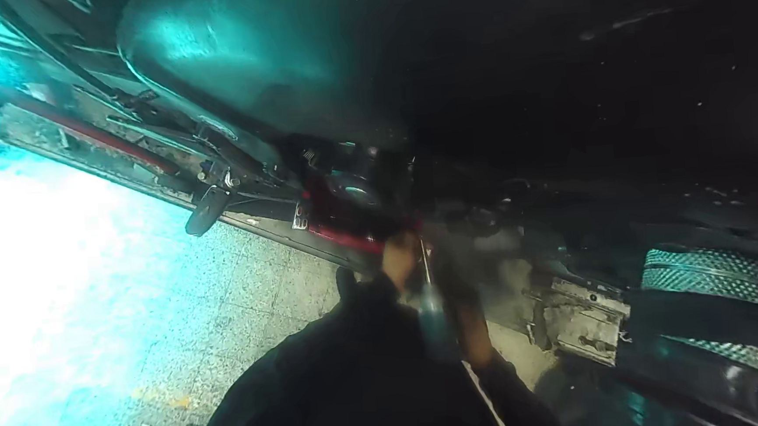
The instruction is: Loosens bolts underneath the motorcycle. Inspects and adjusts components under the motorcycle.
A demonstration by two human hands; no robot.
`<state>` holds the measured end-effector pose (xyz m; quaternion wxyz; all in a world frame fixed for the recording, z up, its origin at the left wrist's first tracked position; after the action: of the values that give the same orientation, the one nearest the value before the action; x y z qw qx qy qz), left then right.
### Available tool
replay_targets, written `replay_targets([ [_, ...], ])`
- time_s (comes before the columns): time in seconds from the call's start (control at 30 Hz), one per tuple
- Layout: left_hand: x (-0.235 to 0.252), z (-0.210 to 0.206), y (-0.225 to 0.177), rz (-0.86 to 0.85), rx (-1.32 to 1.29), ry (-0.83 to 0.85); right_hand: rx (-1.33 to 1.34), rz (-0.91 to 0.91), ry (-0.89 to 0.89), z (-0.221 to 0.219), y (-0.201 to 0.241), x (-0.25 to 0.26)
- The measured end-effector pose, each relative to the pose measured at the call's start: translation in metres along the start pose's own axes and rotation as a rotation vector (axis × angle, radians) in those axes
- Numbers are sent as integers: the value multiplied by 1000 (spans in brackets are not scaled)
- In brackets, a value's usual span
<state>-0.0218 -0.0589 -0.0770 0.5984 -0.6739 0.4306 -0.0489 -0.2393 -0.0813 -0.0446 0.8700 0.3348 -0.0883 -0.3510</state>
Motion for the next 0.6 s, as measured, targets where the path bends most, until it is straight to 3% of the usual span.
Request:
replay_targets([
  [0.13, 0, 34, -1, 20, -12, -71, 267, -194, -38, 5, -34, -7],
  [0.33, -14, 94, 51, 260, -26, 68, -254, -500, 130, -14, -103, 41],
  [0.47, -3, 121, 63, 286, 67, -138, -439, -656, 202, -32, -150, 66],
  [0.6, 13, 134, 57, 294, 243, -289, -469, -684, 207, -38, -171, 83],
])
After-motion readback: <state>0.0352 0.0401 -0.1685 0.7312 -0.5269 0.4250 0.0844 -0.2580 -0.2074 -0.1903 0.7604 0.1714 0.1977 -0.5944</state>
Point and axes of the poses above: each hand's wrist, its own x-axis towards the middle knuckle, its own z-axis out of the back of the hand, y = z × x, the point moved 5 cm from there along x, towards the middle knuckle, and after that the axes turned 9 degrees about -z, right-handed, at the moved point
